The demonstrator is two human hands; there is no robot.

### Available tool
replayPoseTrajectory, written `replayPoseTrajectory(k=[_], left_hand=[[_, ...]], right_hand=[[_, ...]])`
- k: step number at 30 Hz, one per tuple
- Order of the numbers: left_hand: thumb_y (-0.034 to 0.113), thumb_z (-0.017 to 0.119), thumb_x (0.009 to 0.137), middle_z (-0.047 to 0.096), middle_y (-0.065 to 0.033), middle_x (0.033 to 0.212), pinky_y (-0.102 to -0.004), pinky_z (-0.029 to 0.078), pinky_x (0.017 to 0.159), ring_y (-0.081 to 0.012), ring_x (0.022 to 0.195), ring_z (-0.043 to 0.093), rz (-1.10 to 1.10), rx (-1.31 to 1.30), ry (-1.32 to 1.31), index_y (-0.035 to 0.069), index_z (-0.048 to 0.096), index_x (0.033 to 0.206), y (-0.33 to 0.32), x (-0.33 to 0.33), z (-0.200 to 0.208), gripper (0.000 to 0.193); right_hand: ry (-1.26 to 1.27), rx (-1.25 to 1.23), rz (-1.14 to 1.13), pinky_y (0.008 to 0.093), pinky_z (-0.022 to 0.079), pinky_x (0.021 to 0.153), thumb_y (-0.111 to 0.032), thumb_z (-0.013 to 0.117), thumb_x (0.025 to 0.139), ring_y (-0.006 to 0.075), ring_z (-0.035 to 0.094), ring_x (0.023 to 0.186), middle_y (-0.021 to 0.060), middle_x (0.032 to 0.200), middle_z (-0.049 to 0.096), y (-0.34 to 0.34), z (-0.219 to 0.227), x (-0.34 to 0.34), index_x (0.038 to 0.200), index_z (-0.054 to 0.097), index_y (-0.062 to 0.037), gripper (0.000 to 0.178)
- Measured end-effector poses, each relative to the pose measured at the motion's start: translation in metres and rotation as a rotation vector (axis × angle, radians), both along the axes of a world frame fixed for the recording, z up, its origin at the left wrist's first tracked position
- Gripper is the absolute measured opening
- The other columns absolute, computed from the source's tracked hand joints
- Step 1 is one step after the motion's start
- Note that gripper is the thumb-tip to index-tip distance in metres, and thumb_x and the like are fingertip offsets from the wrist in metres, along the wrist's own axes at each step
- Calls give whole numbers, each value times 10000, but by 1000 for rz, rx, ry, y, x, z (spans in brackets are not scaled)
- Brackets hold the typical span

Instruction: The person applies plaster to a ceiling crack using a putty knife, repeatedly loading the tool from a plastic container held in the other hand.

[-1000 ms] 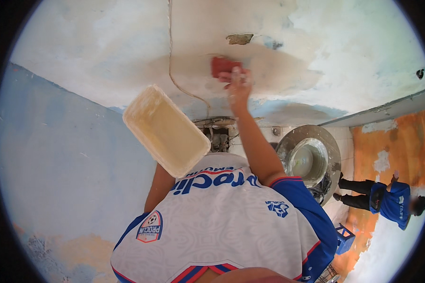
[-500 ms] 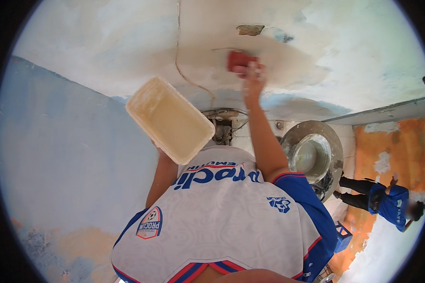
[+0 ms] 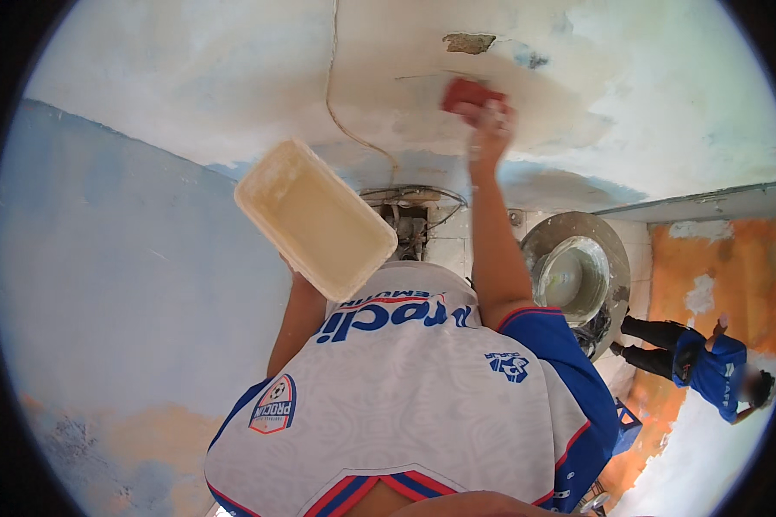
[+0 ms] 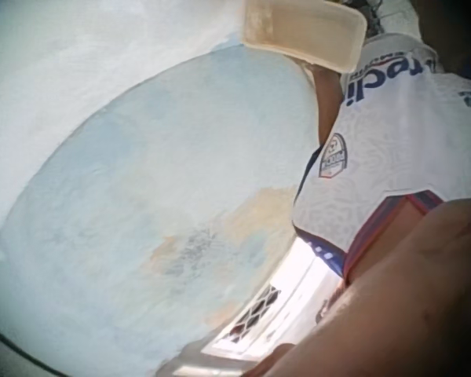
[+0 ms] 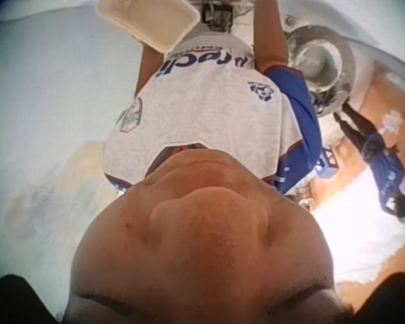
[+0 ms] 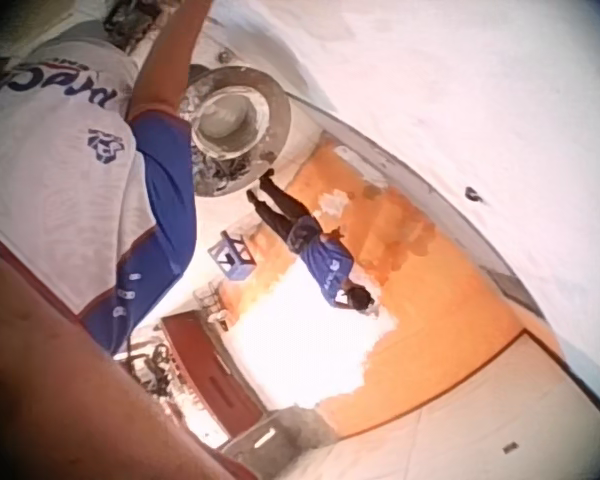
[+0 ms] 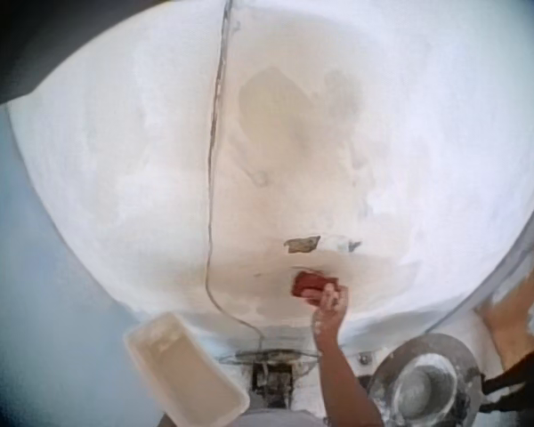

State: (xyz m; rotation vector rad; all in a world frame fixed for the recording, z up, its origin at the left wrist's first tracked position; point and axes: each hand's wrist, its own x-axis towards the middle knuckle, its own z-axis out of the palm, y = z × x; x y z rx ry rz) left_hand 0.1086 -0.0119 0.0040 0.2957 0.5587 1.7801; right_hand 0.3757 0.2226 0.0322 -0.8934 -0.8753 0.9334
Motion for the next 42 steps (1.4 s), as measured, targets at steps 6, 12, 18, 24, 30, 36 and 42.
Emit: replayPoseTrajectory(k=[6,12,18,24,30,36,42], left_hand=[[547,359,1037,544,-69,1396,-416,512,1009,-262,1236,565,-7,-3,-25,129,420,1470,-10,6,-7,604],[543,363,1037,552,-68,1387,-416,518,1002,-260,1226,572,-43,-2,-23,126,428,1465,-11,8,-7,601],[540,367,1037,559,-67,1379,-415,523,994,-259,1216,579,-20,2,-47,122,436,1459,-22,4,-9,598],[536,371,1037,567,-66,1370,-414,529,986,-257,1206,586,-58,-7,-44,119,445,1454,-19,4,-14,594],[533,375,1038,575,-65,1361,-413,534,978,-255,1196,594,-65,3,-77,115,453,1448,-17,-14,-12,591],[531,379,1038,581,-64,1354,-412,539,973,-253,1190,599,-96,17,-80,113,460,1444,-5,-44,-14,589],[539,381,1038,580,-62,1358,-408,535,981,-252,1198,592,-96,18,-106,115,459,1445,-17,-72,-10,593]], right_hand=[[-103,47,37,308,577,676,-267,501,1064,197,704,748,147,909,694,-33,4,34,1183,487,-26,269],[-23,16,-42,306,571,684,-245,524,1061,183,698,702,120,885,688,-3,7,-32,1189,503,0,278],[-125,94,-46,294,580,666,-246,476,1071,177,698,728,130,923,693,-28,13,39,1173,510,-6,263],[-48,56,-12,290,552,628,-243,555,1049,182,691,674,129,854,699,1,13,-39,1190,475,-18,278],[-153,68,-293,304,542,639,-315,501,1066,190,680,638,118,758,702,-8,34,107,1170,479,-45,289],[-59,47,42,283,553,637,-221,567,1038,142,670,667,83,855,658,-16,14,-49,1193,528,-3,271],[-97,112,-298,325,580,708,-272,492,1067,175,693,725,123,897,701,4,20,61,1113,533,-16,263]])
